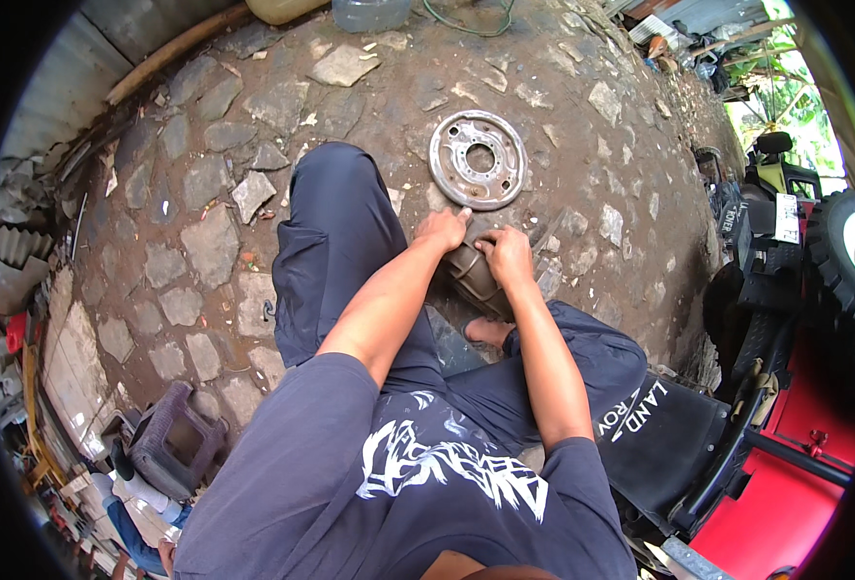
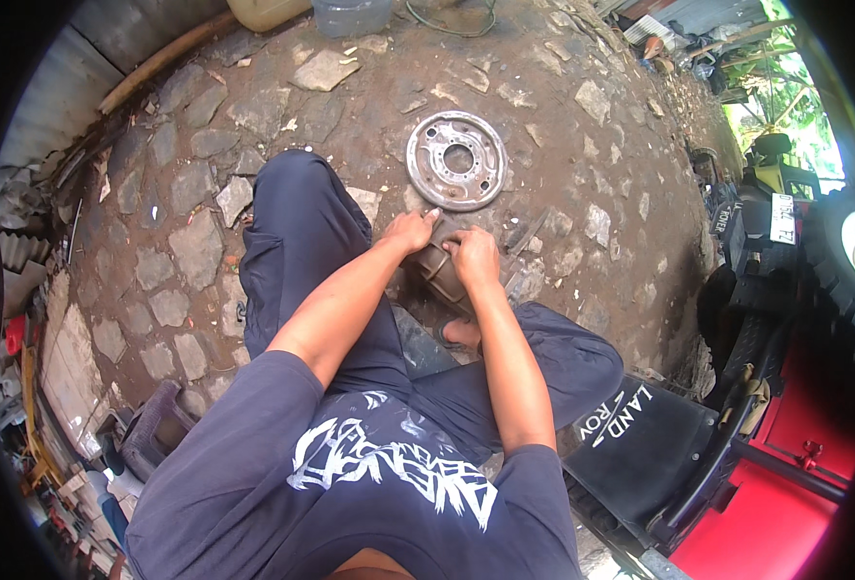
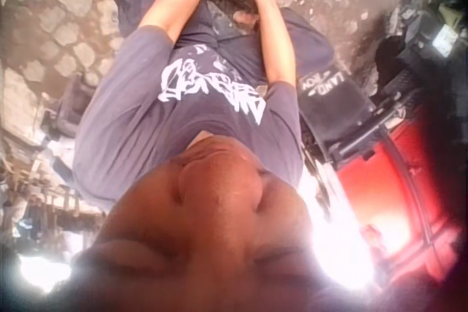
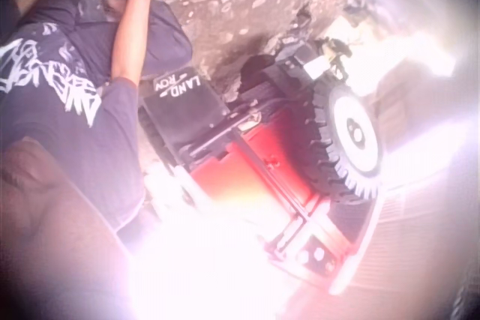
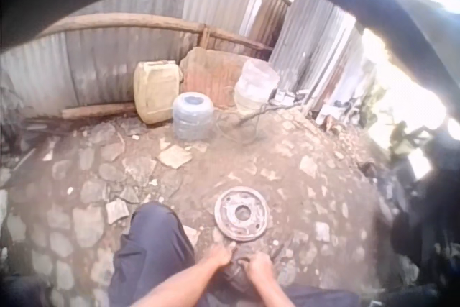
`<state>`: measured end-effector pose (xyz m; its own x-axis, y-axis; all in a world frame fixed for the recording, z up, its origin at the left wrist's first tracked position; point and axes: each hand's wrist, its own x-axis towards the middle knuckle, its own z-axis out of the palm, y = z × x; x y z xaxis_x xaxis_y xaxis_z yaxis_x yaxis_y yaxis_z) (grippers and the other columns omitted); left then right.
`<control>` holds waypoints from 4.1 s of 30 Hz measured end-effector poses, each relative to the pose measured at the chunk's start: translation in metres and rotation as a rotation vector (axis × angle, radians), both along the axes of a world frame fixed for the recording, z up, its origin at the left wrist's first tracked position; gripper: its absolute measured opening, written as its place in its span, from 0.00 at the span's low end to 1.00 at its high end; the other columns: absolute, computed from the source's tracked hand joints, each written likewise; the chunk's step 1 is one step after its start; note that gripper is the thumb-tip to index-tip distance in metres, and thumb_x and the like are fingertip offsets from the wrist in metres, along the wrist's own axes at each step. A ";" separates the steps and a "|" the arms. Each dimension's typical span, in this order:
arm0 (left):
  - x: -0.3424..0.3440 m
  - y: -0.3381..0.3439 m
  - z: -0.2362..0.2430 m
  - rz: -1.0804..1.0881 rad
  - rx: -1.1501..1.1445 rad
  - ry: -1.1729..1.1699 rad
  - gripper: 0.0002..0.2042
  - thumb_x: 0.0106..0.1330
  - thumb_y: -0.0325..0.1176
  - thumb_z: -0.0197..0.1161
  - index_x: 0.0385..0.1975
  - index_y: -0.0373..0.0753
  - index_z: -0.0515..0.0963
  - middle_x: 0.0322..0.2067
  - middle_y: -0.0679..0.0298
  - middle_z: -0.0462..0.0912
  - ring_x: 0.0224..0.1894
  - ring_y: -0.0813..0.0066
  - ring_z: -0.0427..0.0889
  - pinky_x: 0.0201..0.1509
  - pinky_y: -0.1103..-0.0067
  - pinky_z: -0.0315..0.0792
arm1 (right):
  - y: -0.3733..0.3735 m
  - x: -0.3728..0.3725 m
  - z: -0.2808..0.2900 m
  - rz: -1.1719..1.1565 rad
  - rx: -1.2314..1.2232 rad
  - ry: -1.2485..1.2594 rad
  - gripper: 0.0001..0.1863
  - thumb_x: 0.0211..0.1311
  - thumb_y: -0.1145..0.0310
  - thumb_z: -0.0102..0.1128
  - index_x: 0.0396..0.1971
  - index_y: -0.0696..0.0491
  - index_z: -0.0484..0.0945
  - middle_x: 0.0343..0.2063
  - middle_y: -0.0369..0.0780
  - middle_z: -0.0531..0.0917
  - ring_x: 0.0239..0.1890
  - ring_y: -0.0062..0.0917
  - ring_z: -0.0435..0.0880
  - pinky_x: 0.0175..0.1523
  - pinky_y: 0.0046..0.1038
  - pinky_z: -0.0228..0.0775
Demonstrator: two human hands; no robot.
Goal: The person sits on the ground and uses a small metal tool to scrape and clean the surface of a cylindrical mechanical part. They repeatedly scrape different areas of the part and occasionally inspect it.
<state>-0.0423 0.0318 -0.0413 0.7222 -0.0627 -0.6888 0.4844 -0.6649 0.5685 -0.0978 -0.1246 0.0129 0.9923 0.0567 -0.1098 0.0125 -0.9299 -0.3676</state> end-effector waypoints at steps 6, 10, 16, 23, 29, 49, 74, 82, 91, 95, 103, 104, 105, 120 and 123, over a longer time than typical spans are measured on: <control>-0.029 0.000 -0.035 0.123 -0.077 0.067 0.51 0.71 0.80 0.36 0.74 0.38 0.71 0.74 0.43 0.69 0.78 0.46 0.66 0.81 0.58 0.58 | 0.007 0.009 -0.020 -0.003 -0.016 -0.063 0.10 0.56 0.64 0.77 0.38 0.49 0.94 0.30 0.51 0.84 0.38 0.49 0.86 0.50 0.46 0.78; -0.027 0.002 -0.048 0.206 -0.195 0.097 0.52 0.67 0.82 0.42 0.72 0.39 0.74 0.71 0.42 0.73 0.75 0.48 0.70 0.80 0.58 0.61 | 0.009 0.010 -0.017 0.065 -0.044 -0.054 0.11 0.56 0.64 0.78 0.38 0.51 0.94 0.30 0.51 0.84 0.37 0.49 0.85 0.49 0.46 0.78; -0.027 0.001 -0.052 0.218 -0.257 0.082 0.52 0.67 0.82 0.44 0.71 0.35 0.75 0.68 0.41 0.76 0.73 0.46 0.73 0.78 0.58 0.65 | 0.005 0.020 -0.020 0.104 -0.066 -0.047 0.11 0.56 0.65 0.77 0.38 0.53 0.94 0.28 0.52 0.84 0.36 0.48 0.86 0.48 0.46 0.79; -0.032 0.000 -0.050 0.260 -0.232 0.037 0.52 0.68 0.80 0.46 0.69 0.32 0.76 0.67 0.39 0.77 0.71 0.44 0.75 0.76 0.57 0.66 | -0.003 0.013 -0.011 0.152 -0.033 -0.011 0.11 0.54 0.65 0.78 0.37 0.54 0.93 0.27 0.52 0.84 0.35 0.47 0.85 0.46 0.45 0.78; -0.028 0.001 -0.050 0.224 -0.234 0.044 0.51 0.69 0.79 0.46 0.69 0.32 0.76 0.67 0.39 0.77 0.71 0.44 0.75 0.77 0.58 0.66 | -0.001 0.026 -0.016 0.235 -0.058 -0.053 0.12 0.54 0.64 0.79 0.37 0.53 0.93 0.27 0.51 0.84 0.35 0.46 0.84 0.45 0.45 0.78; -0.029 0.001 -0.045 0.225 -0.256 0.061 0.51 0.70 0.79 0.45 0.70 0.33 0.75 0.67 0.40 0.77 0.72 0.46 0.74 0.77 0.59 0.65 | 0.007 0.019 -0.019 0.215 -0.008 -0.092 0.11 0.56 0.65 0.77 0.38 0.52 0.94 0.25 0.50 0.82 0.33 0.45 0.82 0.44 0.43 0.76; -0.030 -0.002 -0.051 0.252 -0.224 -0.007 0.47 0.70 0.77 0.47 0.60 0.33 0.84 0.59 0.37 0.83 0.66 0.41 0.79 0.74 0.59 0.68 | 0.004 0.008 -0.015 0.106 0.008 -0.026 0.13 0.60 0.60 0.75 0.39 0.54 0.93 0.28 0.54 0.85 0.38 0.52 0.85 0.50 0.47 0.77; -0.026 0.002 -0.052 0.203 -0.271 0.040 0.49 0.69 0.79 0.46 0.65 0.33 0.80 0.64 0.36 0.79 0.70 0.42 0.76 0.75 0.56 0.68 | 0.018 0.006 -0.022 0.089 -0.075 -0.112 0.14 0.61 0.60 0.76 0.41 0.52 0.94 0.29 0.53 0.84 0.37 0.49 0.85 0.49 0.46 0.77; -0.029 0.000 -0.049 0.213 -0.276 0.037 0.51 0.70 0.79 0.46 0.69 0.31 0.76 0.67 0.37 0.76 0.72 0.44 0.73 0.78 0.58 0.65 | 0.019 -0.002 -0.015 0.000 -0.012 -0.089 0.11 0.58 0.64 0.76 0.38 0.50 0.94 0.31 0.52 0.84 0.39 0.49 0.86 0.48 0.47 0.79; -0.028 0.002 -0.052 0.215 -0.293 0.047 0.51 0.70 0.79 0.45 0.69 0.30 0.75 0.68 0.37 0.75 0.74 0.45 0.72 0.79 0.59 0.63 | 0.028 -0.004 -0.014 -0.056 -0.077 -0.137 0.10 0.56 0.64 0.77 0.37 0.50 0.94 0.28 0.49 0.83 0.38 0.48 0.85 0.47 0.47 0.78; -0.028 0.002 -0.052 0.231 -0.310 0.027 0.47 0.74 0.76 0.41 0.69 0.34 0.76 0.68 0.39 0.76 0.74 0.45 0.72 0.78 0.60 0.63 | 0.031 0.011 0.013 -0.288 0.150 -0.202 0.13 0.58 0.65 0.78 0.43 0.51 0.93 0.37 0.48 0.90 0.41 0.44 0.90 0.50 0.40 0.80; -0.031 0.003 -0.050 0.259 -0.345 0.038 0.46 0.75 0.75 0.40 0.69 0.36 0.77 0.68 0.41 0.77 0.74 0.45 0.72 0.78 0.60 0.63 | 0.032 0.007 0.009 -0.304 0.153 -0.172 0.13 0.58 0.66 0.79 0.43 0.52 0.92 0.37 0.48 0.90 0.41 0.45 0.90 0.50 0.41 0.80; -0.034 0.004 -0.048 0.290 -0.382 0.052 0.44 0.76 0.73 0.39 0.69 0.38 0.77 0.68 0.42 0.77 0.73 0.45 0.72 0.78 0.60 0.63 | 0.033 0.003 0.004 -0.318 0.155 -0.139 0.13 0.57 0.67 0.79 0.43 0.52 0.92 0.37 0.48 0.89 0.41 0.46 0.89 0.51 0.42 0.80; -0.028 -0.004 -0.085 0.361 -0.368 0.097 0.34 0.79 0.62 0.45 0.60 0.37 0.84 0.62 0.38 0.81 0.71 0.43 0.75 0.74 0.60 0.65 | 0.046 0.005 -0.031 -0.090 0.112 -0.352 0.08 0.58 0.67 0.77 0.37 0.50 0.92 0.33 0.48 0.86 0.40 0.48 0.85 0.48 0.45 0.76; -0.026 -0.007 -0.091 0.352 -0.366 0.075 0.33 0.80 0.60 0.45 0.59 0.35 0.84 0.62 0.36 0.80 0.71 0.43 0.75 0.74 0.60 0.65 | 0.043 0.000 -0.031 -0.063 0.069 -0.285 0.07 0.59 0.65 0.76 0.37 0.49 0.91 0.33 0.48 0.83 0.42 0.49 0.81 0.50 0.48 0.72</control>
